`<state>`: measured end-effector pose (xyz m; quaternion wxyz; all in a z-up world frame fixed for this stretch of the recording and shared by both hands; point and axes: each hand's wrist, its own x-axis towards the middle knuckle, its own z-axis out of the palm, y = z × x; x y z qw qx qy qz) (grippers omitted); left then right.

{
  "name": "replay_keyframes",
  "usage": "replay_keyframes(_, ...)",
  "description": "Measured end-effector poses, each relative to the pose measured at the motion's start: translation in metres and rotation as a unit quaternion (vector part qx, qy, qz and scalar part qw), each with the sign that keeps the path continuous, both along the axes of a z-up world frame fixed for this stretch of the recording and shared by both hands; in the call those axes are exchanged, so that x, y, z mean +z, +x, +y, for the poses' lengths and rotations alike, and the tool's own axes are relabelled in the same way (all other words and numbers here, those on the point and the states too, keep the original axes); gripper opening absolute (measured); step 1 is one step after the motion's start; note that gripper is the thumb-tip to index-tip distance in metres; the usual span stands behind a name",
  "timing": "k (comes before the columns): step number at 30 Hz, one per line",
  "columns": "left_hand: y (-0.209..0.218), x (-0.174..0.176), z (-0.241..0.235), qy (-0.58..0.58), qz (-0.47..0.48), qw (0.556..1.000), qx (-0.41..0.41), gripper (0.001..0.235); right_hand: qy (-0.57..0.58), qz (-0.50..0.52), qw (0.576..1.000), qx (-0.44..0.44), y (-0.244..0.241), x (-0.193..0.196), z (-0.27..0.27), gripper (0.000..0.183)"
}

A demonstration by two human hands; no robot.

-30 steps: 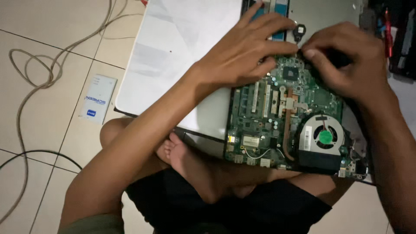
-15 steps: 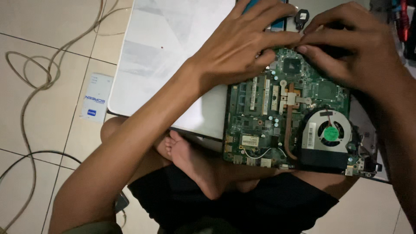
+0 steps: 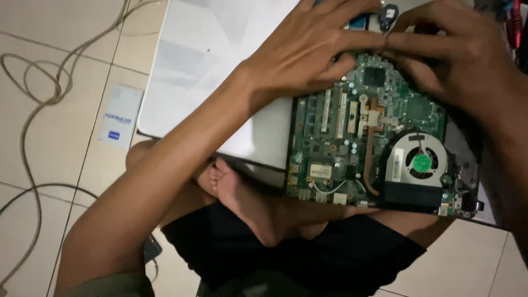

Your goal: The person uses a screwdriver to remove screws from a laptop motherboard and then detaches a small component. The person then picks up the laptop casing and removes a small part from it. Finally, the person reattaches the component to the motherboard.

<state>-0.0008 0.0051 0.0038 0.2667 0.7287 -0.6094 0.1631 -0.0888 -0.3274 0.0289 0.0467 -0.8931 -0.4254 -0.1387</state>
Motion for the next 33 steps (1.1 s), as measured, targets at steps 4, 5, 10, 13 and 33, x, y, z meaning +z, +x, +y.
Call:
replay_keyframes(4,0.003,0.001,-0.004,-0.016,-0.037,0.999,0.006,0.052,0.010,0.002,0.999,-0.033,-0.003,0.015,0.020,0.030)
replay_keyframes(5,0.002,0.002,-0.003,-0.020,-0.046,0.999,0.007,0.052,0.007,-0.006,0.999,-0.032,-0.003,0.018,0.023,0.030)
replay_keyframes(10,0.002,-0.002,0.003,-0.005,0.034,0.999,-0.017,0.036,0.145,0.056,0.988,-0.009,-0.006,0.014,0.030,0.017)
replay_keyframes(13,0.000,-0.002,0.003,-0.005,0.066,0.998,-0.013,0.036,0.198,0.081,0.976,-0.042,-0.016,0.020,0.039,0.013)
replay_keyframes(33,-0.011,0.020,0.012,-0.152,0.260,0.954,-0.017,0.029,0.224,0.049,0.970,-0.084,-0.018,0.011,0.005,0.021)
